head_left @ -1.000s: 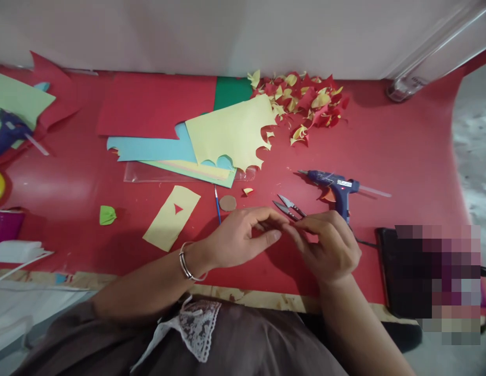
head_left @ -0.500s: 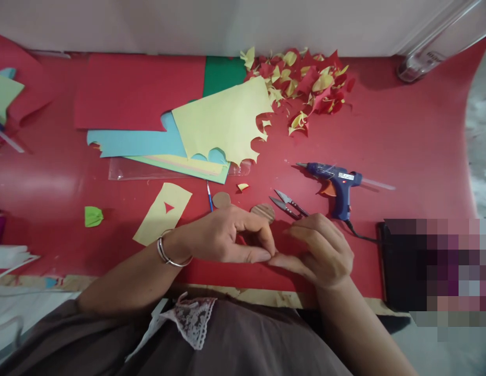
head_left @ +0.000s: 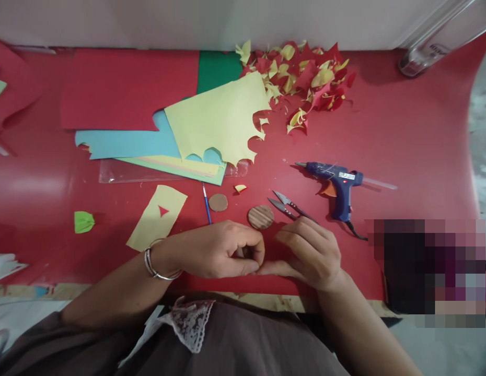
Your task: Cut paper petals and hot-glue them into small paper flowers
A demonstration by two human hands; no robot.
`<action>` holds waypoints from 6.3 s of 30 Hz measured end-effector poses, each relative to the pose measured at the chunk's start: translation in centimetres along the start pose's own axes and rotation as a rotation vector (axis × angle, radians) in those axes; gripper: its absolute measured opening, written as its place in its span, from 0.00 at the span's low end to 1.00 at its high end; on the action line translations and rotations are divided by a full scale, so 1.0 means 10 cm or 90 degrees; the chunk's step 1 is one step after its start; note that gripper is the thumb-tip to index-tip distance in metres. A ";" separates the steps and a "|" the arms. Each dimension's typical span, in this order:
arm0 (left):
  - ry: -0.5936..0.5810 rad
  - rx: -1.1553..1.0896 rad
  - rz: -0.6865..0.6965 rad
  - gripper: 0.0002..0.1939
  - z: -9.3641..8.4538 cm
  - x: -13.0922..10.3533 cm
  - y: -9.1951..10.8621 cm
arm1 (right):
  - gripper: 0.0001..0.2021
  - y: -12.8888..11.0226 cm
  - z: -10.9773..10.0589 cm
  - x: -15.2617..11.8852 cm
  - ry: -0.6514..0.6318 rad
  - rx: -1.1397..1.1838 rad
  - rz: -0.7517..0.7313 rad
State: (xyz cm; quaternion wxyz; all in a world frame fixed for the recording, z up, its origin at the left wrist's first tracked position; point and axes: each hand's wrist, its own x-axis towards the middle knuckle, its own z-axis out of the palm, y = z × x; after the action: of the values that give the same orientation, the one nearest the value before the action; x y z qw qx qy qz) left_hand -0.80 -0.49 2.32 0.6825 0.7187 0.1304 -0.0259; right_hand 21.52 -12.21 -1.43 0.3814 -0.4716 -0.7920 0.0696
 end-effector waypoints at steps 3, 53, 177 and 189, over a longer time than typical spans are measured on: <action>-0.021 0.001 -0.001 0.04 0.01 0.01 -0.02 | 0.18 0.01 0.00 -0.01 0.003 -0.001 -0.004; 0.050 -0.066 0.101 0.09 0.25 0.05 -0.05 | 0.22 -0.02 -0.01 0.01 -0.004 0.024 -0.012; 0.392 -0.349 -0.172 0.17 0.07 0.03 -0.08 | 0.18 -0.03 -0.09 0.03 -0.084 0.488 0.590; 0.375 -0.360 -0.123 0.16 0.09 0.07 -0.10 | 0.16 -0.02 -0.13 0.01 -0.166 0.404 0.548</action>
State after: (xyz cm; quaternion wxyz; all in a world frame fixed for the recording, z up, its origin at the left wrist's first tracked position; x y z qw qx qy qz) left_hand -0.23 -1.22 1.17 0.7808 0.4642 0.3888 0.1538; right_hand 22.20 -12.62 -0.37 0.3407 -0.6020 -0.5087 0.5126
